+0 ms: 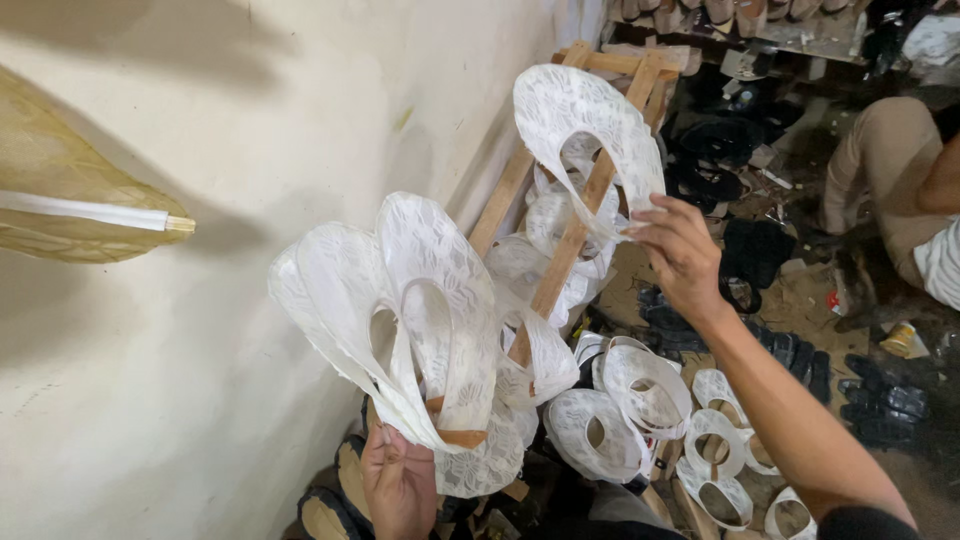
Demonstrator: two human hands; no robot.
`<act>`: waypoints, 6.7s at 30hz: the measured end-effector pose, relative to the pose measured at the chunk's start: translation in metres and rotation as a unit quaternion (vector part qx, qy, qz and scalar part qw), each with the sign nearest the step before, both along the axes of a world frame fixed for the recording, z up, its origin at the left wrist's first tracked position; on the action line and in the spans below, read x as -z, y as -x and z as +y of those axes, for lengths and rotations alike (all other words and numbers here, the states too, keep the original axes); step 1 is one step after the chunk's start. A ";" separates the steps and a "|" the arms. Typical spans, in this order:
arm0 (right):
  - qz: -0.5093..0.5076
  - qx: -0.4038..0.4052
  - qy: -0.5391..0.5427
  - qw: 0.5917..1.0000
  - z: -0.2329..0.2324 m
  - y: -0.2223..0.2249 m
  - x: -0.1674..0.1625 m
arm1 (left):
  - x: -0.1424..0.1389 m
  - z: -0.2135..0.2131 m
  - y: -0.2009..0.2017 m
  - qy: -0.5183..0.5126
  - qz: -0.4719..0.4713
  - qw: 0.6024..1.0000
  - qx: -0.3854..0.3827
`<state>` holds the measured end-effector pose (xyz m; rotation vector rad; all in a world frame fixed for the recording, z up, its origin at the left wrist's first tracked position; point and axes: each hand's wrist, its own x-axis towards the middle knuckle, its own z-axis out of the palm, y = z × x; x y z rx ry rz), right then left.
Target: The person picks white lace shoe upper components one at a time, separates and turns them, and stacks them on a wooden wall rack. They repeatedly lift uppers from a pile, align them by hand, and build up a stack of finished uppers on the rack.
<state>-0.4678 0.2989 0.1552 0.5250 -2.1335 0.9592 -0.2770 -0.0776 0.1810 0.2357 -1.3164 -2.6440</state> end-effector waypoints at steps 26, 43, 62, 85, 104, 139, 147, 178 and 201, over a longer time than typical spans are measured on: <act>-0.091 -0.066 0.058 0.992 -0.024 0.096 0.002 | 0.005 0.036 0.031 -0.030 -0.024 0.999 -0.016; -0.266 -0.245 0.310 0.879 -0.085 -0.117 -0.040 | 0.011 0.098 0.051 0.109 0.008 0.994 0.008; -0.083 -0.198 0.180 0.960 -0.036 -0.123 -0.041 | 0.025 0.048 0.031 0.035 0.052 0.998 -0.016; -0.151 -0.243 0.398 0.872 -0.036 -0.123 -0.002 | 0.006 0.042 0.017 0.035 0.017 0.998 0.046; -0.146 -0.115 0.103 0.977 -0.041 -0.076 -0.042 | 0.018 0.041 0.028 0.030 -0.013 0.999 0.029; -0.115 -0.037 -0.171 0.978 0.029 0.224 0.013 | 0.052 0.018 0.017 0.022 -0.060 0.997 -0.046; -0.163 0.004 -0.455 0.875 0.049 0.249 0.058 | 0.047 0.019 0.015 0.031 -0.102 0.993 -0.060; -0.116 -0.223 0.071 0.965 -0.094 -0.095 -0.080 | -0.003 0.087 0.073 -0.052 0.074 0.990 0.109; -0.046 -0.101 -0.042 0.993 -0.129 -0.131 -0.102 | -0.012 0.097 0.097 -0.142 0.085 0.984 0.057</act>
